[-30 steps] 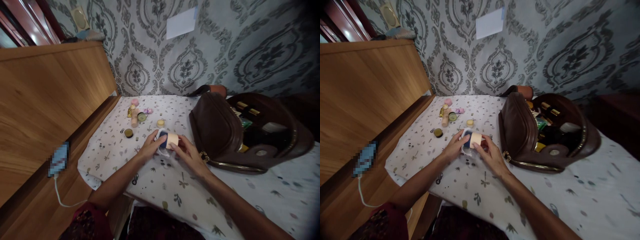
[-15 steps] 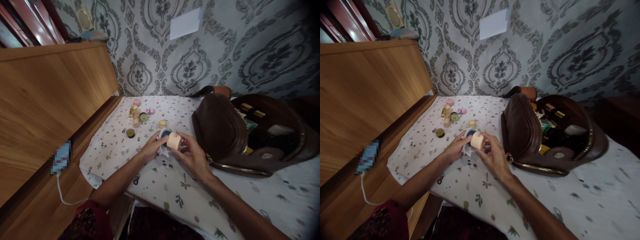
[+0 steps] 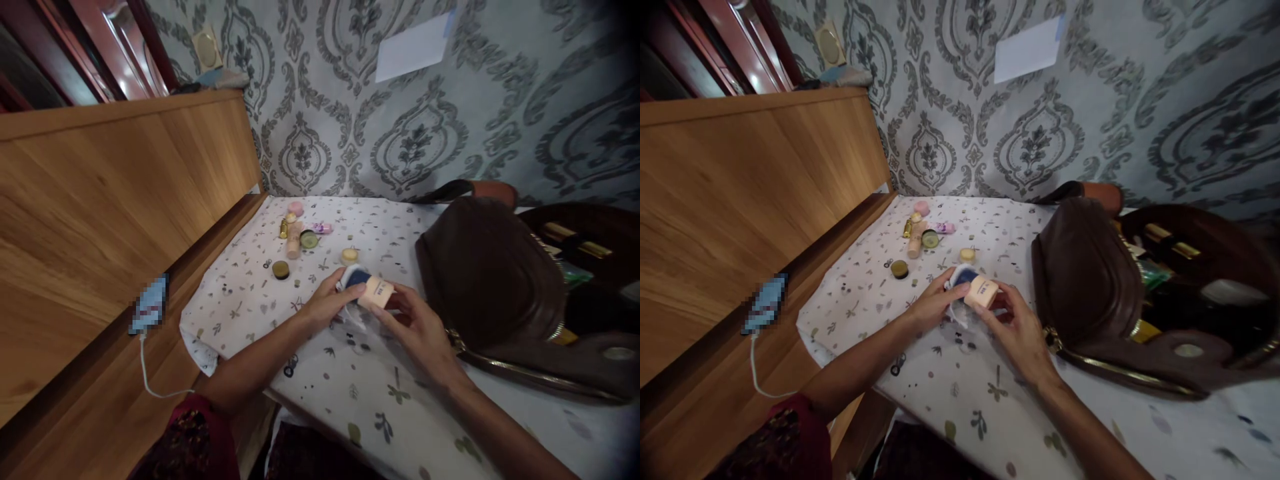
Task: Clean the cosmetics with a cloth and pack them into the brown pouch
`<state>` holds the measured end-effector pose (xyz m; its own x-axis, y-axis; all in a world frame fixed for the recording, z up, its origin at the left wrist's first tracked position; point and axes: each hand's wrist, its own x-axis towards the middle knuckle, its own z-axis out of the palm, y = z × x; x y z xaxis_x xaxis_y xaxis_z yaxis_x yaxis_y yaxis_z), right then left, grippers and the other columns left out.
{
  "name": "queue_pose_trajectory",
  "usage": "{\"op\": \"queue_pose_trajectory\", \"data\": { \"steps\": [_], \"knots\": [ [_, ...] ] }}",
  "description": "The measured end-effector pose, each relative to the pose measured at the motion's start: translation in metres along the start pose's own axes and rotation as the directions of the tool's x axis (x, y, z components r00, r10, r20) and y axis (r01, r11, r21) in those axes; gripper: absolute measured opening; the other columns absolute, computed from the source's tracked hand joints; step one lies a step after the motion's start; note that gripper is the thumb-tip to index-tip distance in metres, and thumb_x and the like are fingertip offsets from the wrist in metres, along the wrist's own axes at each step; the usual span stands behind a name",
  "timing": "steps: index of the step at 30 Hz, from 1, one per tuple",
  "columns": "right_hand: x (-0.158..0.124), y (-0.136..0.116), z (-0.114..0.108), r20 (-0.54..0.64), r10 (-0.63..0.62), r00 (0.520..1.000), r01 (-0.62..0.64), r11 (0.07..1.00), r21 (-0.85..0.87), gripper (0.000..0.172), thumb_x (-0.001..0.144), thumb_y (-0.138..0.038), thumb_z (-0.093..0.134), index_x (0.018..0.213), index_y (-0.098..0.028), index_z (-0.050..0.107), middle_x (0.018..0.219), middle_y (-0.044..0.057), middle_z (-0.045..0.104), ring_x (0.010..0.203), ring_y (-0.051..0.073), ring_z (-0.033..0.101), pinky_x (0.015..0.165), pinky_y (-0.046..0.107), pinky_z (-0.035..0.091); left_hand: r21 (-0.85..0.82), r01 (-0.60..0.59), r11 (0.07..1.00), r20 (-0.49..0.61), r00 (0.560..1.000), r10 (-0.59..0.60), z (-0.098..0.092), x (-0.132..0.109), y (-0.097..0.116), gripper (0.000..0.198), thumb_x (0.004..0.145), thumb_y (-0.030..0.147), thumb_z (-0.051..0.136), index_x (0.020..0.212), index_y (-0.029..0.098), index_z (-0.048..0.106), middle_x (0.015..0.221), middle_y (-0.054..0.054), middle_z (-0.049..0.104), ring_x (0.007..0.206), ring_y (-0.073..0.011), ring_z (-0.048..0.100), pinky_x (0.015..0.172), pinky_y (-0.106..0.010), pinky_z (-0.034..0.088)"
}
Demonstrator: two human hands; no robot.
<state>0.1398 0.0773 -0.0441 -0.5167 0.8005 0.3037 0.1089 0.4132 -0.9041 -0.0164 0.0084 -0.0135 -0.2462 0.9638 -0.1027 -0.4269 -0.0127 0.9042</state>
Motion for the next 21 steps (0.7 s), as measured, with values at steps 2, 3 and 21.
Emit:
{"op": "queue_pose_trajectory", "data": {
  "steps": [2,3,21],
  "knots": [
    [0.000,-0.001,0.000,-0.035,-0.012,0.999,0.012,1.000,-0.012,0.062,0.077,-0.064,0.067,0.122,-0.022,0.055,0.100,0.010,0.069,0.083,0.026,0.068,0.067,0.040,0.058,-0.021,-0.014,1.000,0.020,1.000,0.014,0.001,0.000,0.001,0.056,0.060,0.047,0.088,0.105,0.020,0.066,0.096,-0.004,0.069,0.077,-0.0133,0.061,0.073,-0.025,0.047],
    [0.000,-0.002,0.000,-0.057,-0.032,0.998,0.030,0.999,-0.030,0.064,0.077,-0.064,0.067,0.123,-0.022,0.054,0.100,0.010,0.069,0.084,0.027,0.068,0.067,0.041,0.058,-0.027,-0.017,0.999,0.024,1.000,0.018,0.001,0.000,0.002,0.057,0.060,0.046,0.088,0.104,0.019,0.066,0.096,-0.004,0.069,0.077,-0.0138,0.061,0.074,-0.026,0.047],
    [-0.001,-0.018,-0.001,0.040,0.073,0.996,-0.077,0.991,0.108,0.051,0.078,-0.062,0.065,0.111,-0.024,0.062,0.095,0.007,0.071,0.082,0.025,0.068,0.071,0.038,0.058,0.127,-0.119,0.985,0.033,0.993,0.116,-0.001,-0.002,0.004,0.050,0.066,0.047,0.083,0.103,0.018,0.067,0.092,-0.003,0.067,0.086,-0.0168,0.061,0.082,-0.028,0.046]
  ]
}}
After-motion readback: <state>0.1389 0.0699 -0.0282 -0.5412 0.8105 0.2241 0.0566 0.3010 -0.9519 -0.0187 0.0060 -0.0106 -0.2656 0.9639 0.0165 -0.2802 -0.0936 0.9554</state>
